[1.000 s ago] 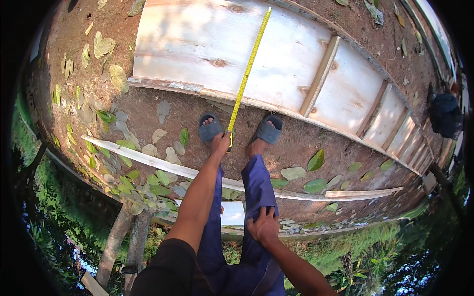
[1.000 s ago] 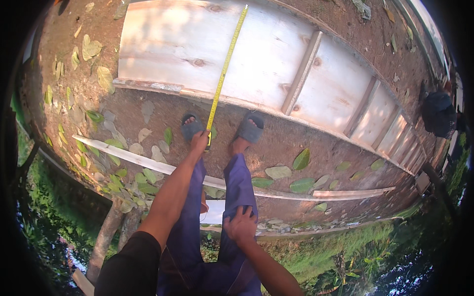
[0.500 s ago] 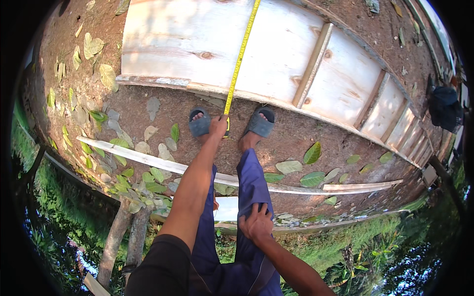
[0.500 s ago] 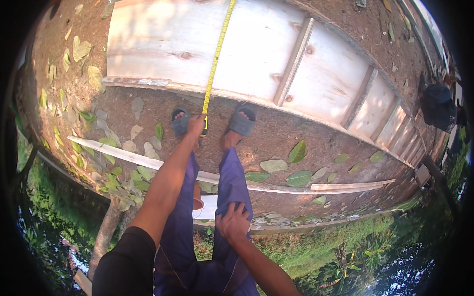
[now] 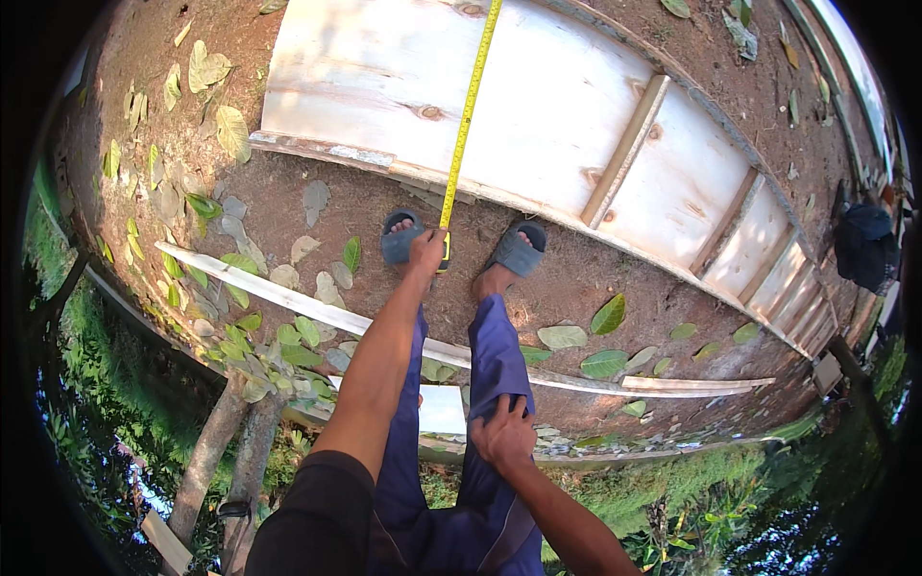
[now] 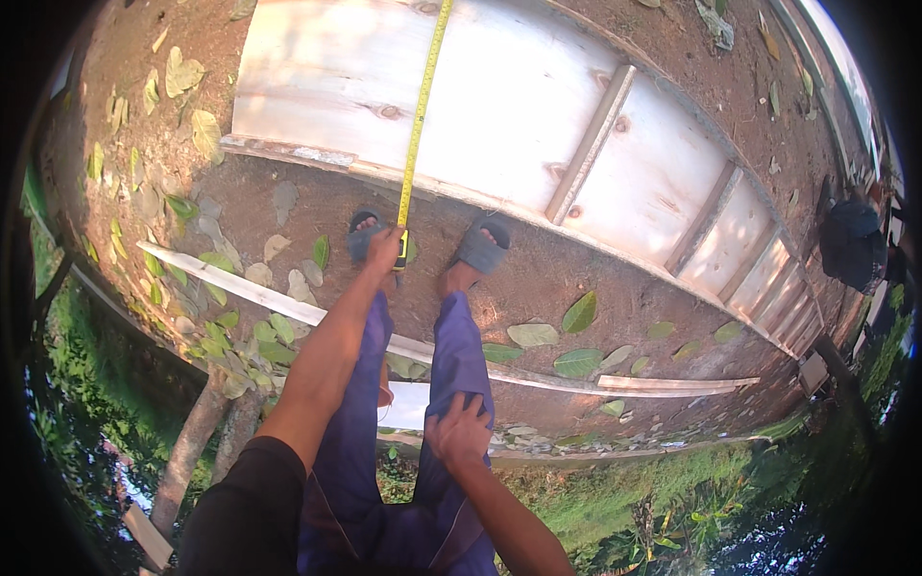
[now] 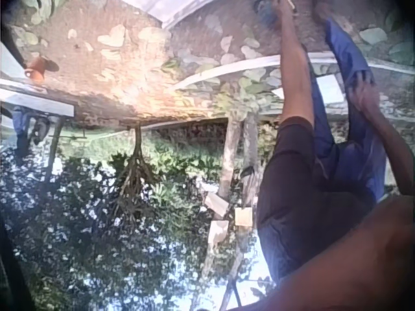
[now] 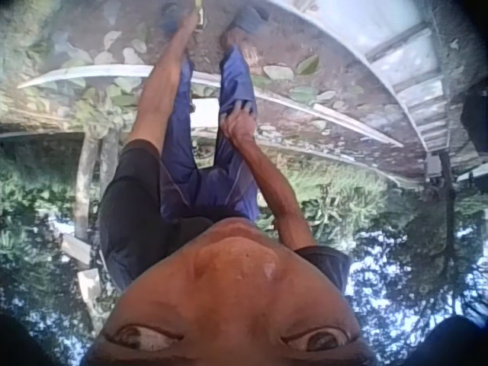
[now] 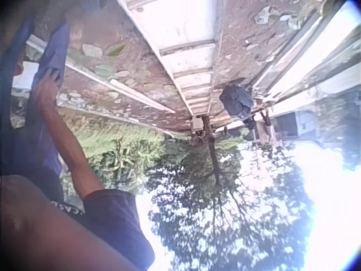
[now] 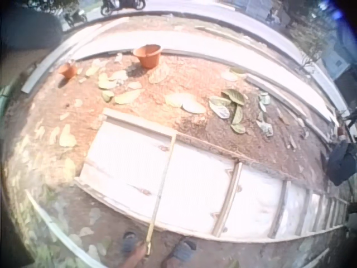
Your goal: The person measures a wooden plank with a tape measure, marks it, and cuts it with a hand saw. The person repeats the process on another plank, measuring and cutting to size.
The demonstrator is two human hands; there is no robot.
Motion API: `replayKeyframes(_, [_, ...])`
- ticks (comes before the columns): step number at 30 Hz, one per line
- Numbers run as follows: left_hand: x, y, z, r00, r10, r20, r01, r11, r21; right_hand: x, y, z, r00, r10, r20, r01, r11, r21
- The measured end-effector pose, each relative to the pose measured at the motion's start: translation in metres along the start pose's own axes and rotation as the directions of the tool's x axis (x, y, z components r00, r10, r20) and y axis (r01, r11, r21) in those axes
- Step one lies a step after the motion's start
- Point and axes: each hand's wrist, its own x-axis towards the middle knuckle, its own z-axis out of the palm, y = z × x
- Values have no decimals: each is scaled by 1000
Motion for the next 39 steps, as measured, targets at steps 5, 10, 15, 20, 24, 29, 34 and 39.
replayKeyframes(5, [7,-13,-45,988,-142,-53,130,973,-189,-2,-6,-14,999,-19,-42,17,999,-36])
replayKeyframes(10, [52,-58,-110,990,-51,-135,39,995,-96,-3,-16,-28,991,-58,-124,47,995,-90])
replayKeyframes(15, [59,-43,-167,981,-163,-101,151,981,-121,-12,-73,-60,981,42,-188,-49,998,-34])
replayKeyframes(20, [91,-65,-232,980,11,-198,-25,997,-69,-20,-114,-35,969,141,-202,-162,983,-90])
replayKeyframes(24, [107,-40,-303,974,-189,-128,152,955,-257,-12,-129,-21,964,239,-115,-248,965,-79])
replayKeyframes(29, [137,-57,-379,945,-195,-262,166,977,-131,-8,-159,18,952,270,-144,-289,948,-131])
replayKeyframes(34, [168,-55,-415,980,-50,-194,38,997,-66,-12,-185,43,921,372,-120,-381,922,-65])
replayKeyframes(39, [198,-56,-429,985,-18,-173,9,999,-50,-19,-194,47,920,377,-108,-384,922,-54])
